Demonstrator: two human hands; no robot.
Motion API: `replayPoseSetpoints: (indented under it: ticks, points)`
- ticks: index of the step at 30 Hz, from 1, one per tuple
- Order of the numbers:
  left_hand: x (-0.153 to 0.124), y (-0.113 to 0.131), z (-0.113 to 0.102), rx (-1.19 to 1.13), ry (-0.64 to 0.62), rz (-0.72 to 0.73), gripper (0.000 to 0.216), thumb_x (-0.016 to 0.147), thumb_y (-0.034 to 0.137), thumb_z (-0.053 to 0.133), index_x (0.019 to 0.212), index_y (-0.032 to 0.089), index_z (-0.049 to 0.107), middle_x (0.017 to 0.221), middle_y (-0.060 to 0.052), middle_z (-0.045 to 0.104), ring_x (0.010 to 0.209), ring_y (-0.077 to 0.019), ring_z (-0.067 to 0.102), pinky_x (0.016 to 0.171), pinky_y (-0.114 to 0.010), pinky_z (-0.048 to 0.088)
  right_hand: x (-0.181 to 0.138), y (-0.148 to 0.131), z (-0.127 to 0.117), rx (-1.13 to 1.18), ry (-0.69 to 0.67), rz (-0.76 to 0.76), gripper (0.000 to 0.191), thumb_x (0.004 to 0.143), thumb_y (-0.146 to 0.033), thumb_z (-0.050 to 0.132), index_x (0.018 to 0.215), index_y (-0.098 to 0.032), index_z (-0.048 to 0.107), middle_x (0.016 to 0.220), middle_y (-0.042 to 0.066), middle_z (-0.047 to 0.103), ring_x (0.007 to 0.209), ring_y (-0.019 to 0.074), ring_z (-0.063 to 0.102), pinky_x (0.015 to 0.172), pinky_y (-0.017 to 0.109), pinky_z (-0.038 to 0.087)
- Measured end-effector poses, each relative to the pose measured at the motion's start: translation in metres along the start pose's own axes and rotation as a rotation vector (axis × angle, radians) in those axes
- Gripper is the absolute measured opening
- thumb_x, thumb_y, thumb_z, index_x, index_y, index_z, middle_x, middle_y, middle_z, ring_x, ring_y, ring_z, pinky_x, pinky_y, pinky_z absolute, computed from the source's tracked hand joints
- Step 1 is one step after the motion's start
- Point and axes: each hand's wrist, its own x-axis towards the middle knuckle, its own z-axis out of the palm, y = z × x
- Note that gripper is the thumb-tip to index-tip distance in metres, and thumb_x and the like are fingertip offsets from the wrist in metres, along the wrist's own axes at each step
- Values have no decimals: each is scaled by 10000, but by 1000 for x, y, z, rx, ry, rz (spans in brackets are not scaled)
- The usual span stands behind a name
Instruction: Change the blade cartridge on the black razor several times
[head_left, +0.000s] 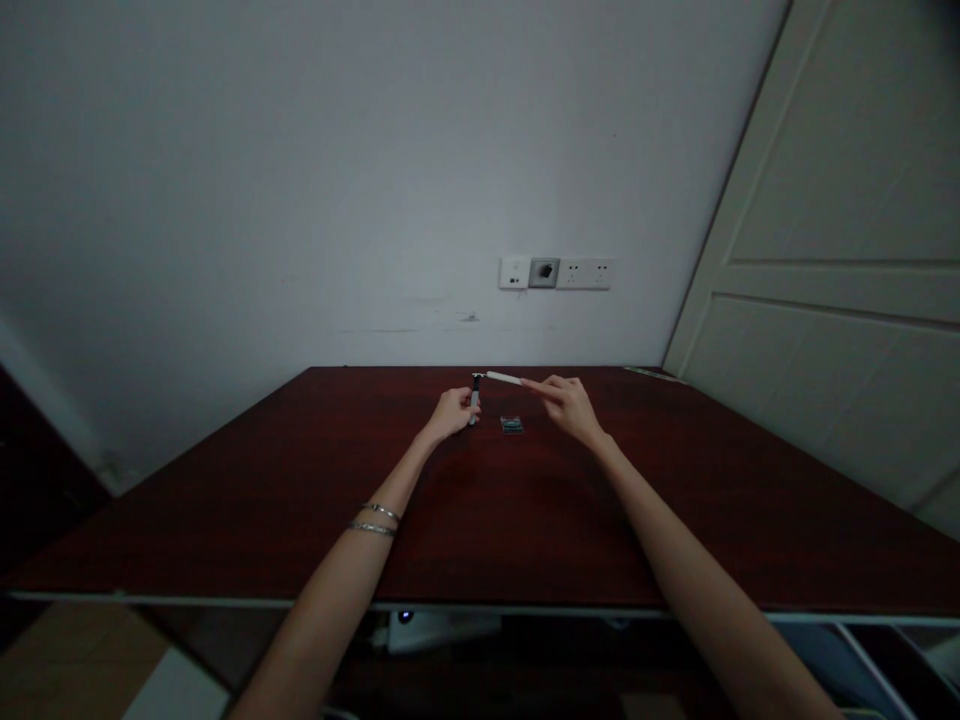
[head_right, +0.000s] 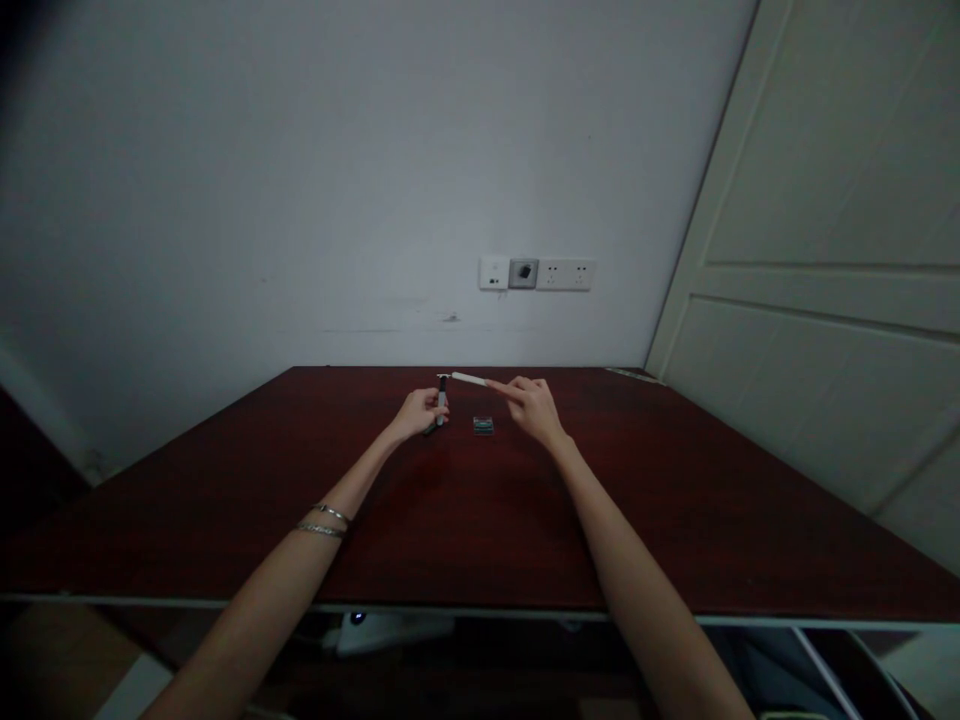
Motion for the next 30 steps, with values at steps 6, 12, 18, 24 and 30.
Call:
replayPoseSetpoints:
  ticks: [6, 12, 18, 24, 30]
  points:
    - [0, 1, 1, 12, 15, 39, 88, 661, 42, 549, 709, 115, 549, 647, -3, 599, 536, -96, 597, 518, -186, 467, 5, -13, 6, 0, 15, -38, 468, 848, -110, 438, 1266, -314, 490, 848, 25, 601, 799, 147, 523, 774, 312, 285]
    - [4, -8, -3, 51, 66, 87, 67, 670, 86, 565, 723, 124, 551, 673, -9, 606, 566, -113, 606, 544, -205, 468, 0, 2, 4, 8, 42, 47, 439, 842, -119, 452, 1227, -314, 534, 821, 19, 611, 763, 144, 525, 776, 312, 285]
    - [4, -12, -2, 106, 38, 166, 62, 681, 108, 544, 736, 132, 559, 693, -12, 613, 616, -119, 600, 588, -205, 458, 4, -4, 9, 51, 33, 20, 433, 847, -123, 454, 1229, -314, 532, 836, 16, 620, 780, 141, 540, 773, 303, 299]
    - [2, -6, -12, 193, 77, 240, 54, 704, 135, 525, 745, 138, 559, 695, -15, 603, 655, -129, 592, 630, -216, 450, 5, 0, 8, 172, 76, 75, 395, 852, -144, 442, 1202, -282, 563, 807, 9, 632, 728, 130, 556, 729, 277, 333]
    - [1, -5, -12, 196, 61, 247, 73, 708, 133, 515, 762, 142, 563, 721, -13, 615, 690, -131, 588, 672, -219, 449, 7, -6, 6, 181, 20, 12, 385, 854, -151, 452, 1191, -296, 569, 812, 13, 639, 751, 139, 557, 776, 298, 325]
